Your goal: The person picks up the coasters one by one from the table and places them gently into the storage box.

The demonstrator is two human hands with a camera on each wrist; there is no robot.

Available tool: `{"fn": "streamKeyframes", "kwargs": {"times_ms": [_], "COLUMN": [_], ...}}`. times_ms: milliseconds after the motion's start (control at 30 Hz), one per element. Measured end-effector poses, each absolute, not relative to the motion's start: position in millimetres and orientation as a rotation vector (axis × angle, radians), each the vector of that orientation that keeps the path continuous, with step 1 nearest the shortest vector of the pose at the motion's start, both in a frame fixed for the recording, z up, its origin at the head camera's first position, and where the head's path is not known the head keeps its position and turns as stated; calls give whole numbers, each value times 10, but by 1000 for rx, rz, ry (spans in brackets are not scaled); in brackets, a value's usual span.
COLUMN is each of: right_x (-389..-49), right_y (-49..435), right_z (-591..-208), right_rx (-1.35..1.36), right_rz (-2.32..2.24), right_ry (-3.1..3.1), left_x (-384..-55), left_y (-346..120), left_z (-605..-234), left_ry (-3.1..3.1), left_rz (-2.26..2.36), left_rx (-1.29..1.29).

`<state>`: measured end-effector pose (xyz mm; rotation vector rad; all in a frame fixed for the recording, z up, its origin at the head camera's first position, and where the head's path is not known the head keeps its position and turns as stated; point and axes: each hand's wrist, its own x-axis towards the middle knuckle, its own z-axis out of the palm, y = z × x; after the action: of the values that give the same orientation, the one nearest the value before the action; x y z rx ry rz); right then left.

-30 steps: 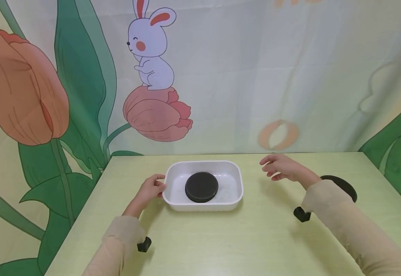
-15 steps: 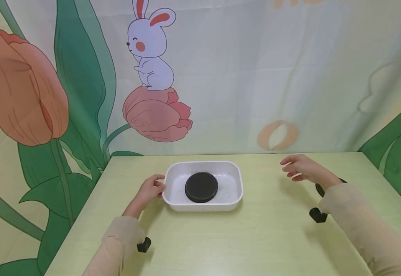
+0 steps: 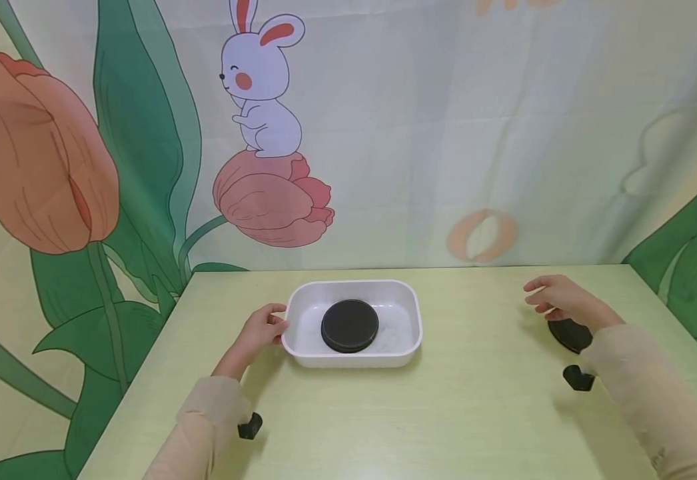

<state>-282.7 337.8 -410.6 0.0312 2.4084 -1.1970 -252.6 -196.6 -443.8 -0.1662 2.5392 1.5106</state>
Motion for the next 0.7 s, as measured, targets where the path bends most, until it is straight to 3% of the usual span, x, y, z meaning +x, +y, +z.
{"fn": "streamKeyframes", "kwargs": {"times_ms": [700], "right_x": [-2613], "right_y": [4035], "right_z": [-4362], "right_rx": [39], "right_rz": [-1162], "right_ry": [2541], "left_x": [-2536], "left_y": [-1967], "left_z": [-4429], "left_ry": [2547], "left_rz": [1493], "left_rx": [-166]}}
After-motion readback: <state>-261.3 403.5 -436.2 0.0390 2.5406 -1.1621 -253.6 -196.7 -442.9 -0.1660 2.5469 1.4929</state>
